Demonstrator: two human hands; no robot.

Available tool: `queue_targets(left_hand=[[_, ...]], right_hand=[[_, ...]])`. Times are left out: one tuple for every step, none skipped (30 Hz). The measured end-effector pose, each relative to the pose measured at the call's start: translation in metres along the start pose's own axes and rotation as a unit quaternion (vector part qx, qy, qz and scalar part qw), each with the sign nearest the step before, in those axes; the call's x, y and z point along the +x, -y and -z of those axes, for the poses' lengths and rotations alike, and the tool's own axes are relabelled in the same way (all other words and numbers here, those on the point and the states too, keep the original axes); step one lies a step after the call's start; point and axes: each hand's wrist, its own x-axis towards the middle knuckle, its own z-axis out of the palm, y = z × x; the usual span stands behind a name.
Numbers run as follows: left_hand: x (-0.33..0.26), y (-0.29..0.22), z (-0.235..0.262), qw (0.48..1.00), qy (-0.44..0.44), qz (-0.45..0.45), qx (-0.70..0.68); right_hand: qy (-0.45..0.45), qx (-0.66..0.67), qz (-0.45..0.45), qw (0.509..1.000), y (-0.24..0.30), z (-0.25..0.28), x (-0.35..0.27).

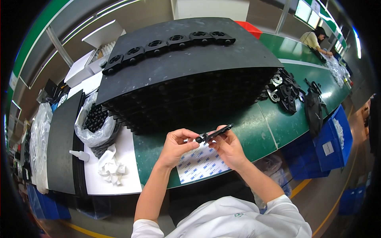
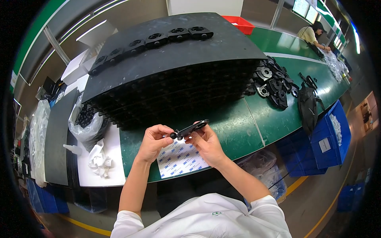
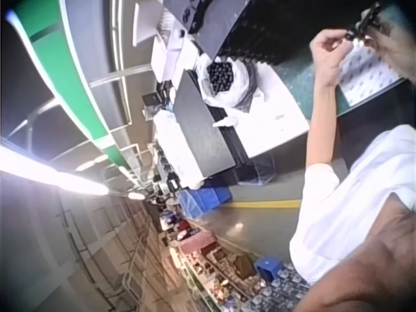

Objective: Assembling small black components by inserting pins and applying adhesive in a factory setting.

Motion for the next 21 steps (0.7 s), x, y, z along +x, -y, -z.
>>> queue_targets(left_hand=[[0.000, 0.000, 0.000, 1.000, 0.000, 0.000, 0.000], [0.000, 0.000, 0.001, 1.000, -0.005, 0.004, 0.029], [0.000, 0.000, 0.002, 0.998, -0.010, 0.007, 0.059], [0.000, -0.003, -0.002, 0.998, -0.010, 0.008, 0.059], [0.001, -0.007, -0.008, 0.998, -0.012, 0.019, 0.061], [0.001, -0.009, -0.011, 0.997, -0.014, 0.031, 0.063], [0.001, -0.007, -0.009, 0.997, -0.015, 0.031, 0.064], [0.000, -0.003, -0.006, 0.997, 0.009, 0.012, 0.074], [0.001, 0.001, -0.003, 0.996, 0.032, -0.006, 0.084], [0.002, 0.004, -0.002, 0.996, 0.035, -0.037, 0.078], [0.002, 0.003, -0.002, 0.996, 0.035, -0.037, 0.078], [0.001, 0.003, -0.002, 0.990, 0.021, -0.058, 0.123], [0.002, 0.002, -0.002, 0.983, 0.009, -0.079, 0.168], [0.002, 0.005, -0.002, 0.982, 0.010, -0.081, 0.168], [0.002, 0.010, -0.002, 0.986, 0.008, -0.092, 0.141], [0.004, 0.010, -0.003, 0.988, 0.008, -0.102, 0.115], [0.004, 0.008, -0.004, 0.988, 0.011, -0.104, 0.116], [0.004, 0.004, -0.006, 0.990, 0.020, -0.109, 0.085], [0.006, 0.001, -0.008, 0.992, 0.031, -0.113, 0.052], [0.006, 0.001, -0.002, 0.993, 0.047, -0.101, 0.047], [0.005, 0.000, 0.000, 0.995, 0.034, -0.088, 0.044]], right_hand=[[-0.002, -0.011, 0.003, 1.000, 0.000, 0.000, 0.000], [-0.002, -0.011, 0.003, 1.000, 0.001, 0.000, 0.000], [-0.008, -0.023, -0.011, 1.000, 0.004, -0.001, 0.000], [-0.015, -0.035, -0.026, 0.999, 0.006, -0.001, 0.000], [-0.016, -0.035, -0.026, 0.999, 0.008, -0.001, 0.000], [-0.003, -0.034, -0.054, 0.998, 0.011, -0.002, 0.000], [0.012, -0.033, -0.082, 0.996, 0.013, -0.004, 0.000], [0.012, -0.033, -0.082, 0.996, 0.015, -0.006, 0.001], [0.020, -0.036, -0.089, 0.995, 0.016, -0.008, 0.001], [0.027, -0.038, -0.097, 0.994, 0.016, -0.009, 0.001], [0.028, -0.039, -0.097, 0.994, 0.016, -0.010, 0.001], [0.013, -0.048, -0.096, 0.994, 0.016, -0.011, 0.001], [-0.002, -0.059, -0.094, 0.994, 0.018, -0.013, 0.001], [-0.001, -0.060, -0.092, 0.994, 0.020, -0.015, 0.001], [0.000, -0.038, -0.103, 0.994, 0.023, -0.017, 0.000], [0.000, -0.015, -0.114, 0.993, 0.024, -0.018, 0.000], [-0.004, 0.084, -0.157, 0.984, 0.023, -0.019, 0.000], [-0.007, 0.181, -0.197, 0.963, 0.021, -0.021, 0.000], [-0.022, 0.299, -0.239, 0.923, 0.018, -0.019, -0.002], [-0.024, 0.298, -0.234, 0.925, 0.020, -0.019, -0.002], [-0.050, 0.359, -0.273, 0.891, 0.022, -0.019, -0.001]])
